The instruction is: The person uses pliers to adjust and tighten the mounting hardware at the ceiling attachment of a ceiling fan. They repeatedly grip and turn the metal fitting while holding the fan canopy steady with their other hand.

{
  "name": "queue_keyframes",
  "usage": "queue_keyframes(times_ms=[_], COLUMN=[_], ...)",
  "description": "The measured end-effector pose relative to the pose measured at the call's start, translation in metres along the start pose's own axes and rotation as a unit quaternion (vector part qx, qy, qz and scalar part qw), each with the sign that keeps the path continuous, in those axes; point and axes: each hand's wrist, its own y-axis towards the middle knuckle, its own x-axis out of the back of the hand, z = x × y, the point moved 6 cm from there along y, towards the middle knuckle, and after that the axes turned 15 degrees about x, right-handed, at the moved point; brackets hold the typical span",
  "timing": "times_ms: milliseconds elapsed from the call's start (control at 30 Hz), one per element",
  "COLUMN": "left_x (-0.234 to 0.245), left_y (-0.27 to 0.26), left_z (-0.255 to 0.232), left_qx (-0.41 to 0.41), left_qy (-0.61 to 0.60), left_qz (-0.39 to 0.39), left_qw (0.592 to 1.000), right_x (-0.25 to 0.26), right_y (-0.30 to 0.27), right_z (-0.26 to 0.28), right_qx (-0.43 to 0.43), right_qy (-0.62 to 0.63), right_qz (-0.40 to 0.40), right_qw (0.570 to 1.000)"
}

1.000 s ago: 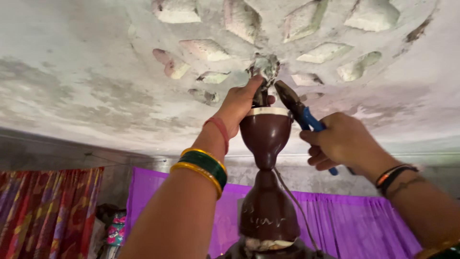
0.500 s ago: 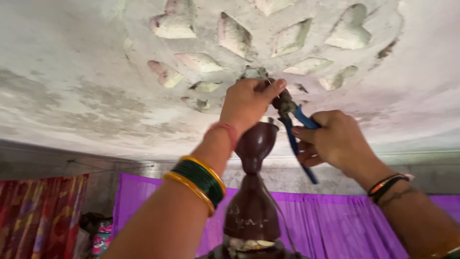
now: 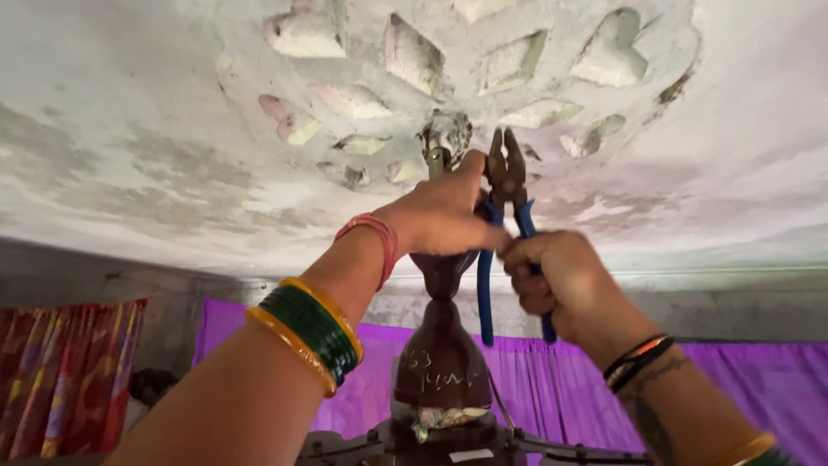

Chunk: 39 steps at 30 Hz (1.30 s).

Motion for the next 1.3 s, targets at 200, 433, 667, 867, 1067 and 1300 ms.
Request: queue_keyframes(times_ms=[200, 433, 667, 867, 1067, 1300], left_x=[-0.004, 0.007, -0.001, -0.002, 0.002, 0.011], left_y=[-0.003, 0.003, 0.007, 0.029, 0.014, 0.008], left_z=[-0.024, -0.018, -0.003, -0.007, -0.007, -0.006], left_qx=[-0.009, -0.039, -0.058, -0.075, 0.039, 0.146], left_qy=[0.118, 0.056, -0.083, -0.264, -0.322, -0.318], left_qz=[-0.014, -0.067, -0.027, 0.036, -0.121, -0.247], left_qw=[0.993, 0.995, 0.995, 0.961, 0.938, 0.904], right_x=[-0.006, -0.008, 0.014, 0.035, 0.023, -0.01], right_y=[0.002, 0.015, -0.006, -0.026, -0.048, -0.07], right_z=[-0.002, 0.04, 0.066, 0.081, 0.098, 0.087], right_qx=[-0.029, 0.113, 0.193, 0.177, 0.29, 0.426], right_qy=[-0.014, -0.272, -0.651, -0.667, -0.634, -0.773], right_qz=[-0.009, 0.005, 0.036, -0.008, -0.046, -0.023], right_qw=[0.999, 0.956, 0.733, 0.724, 0.715, 0.469])
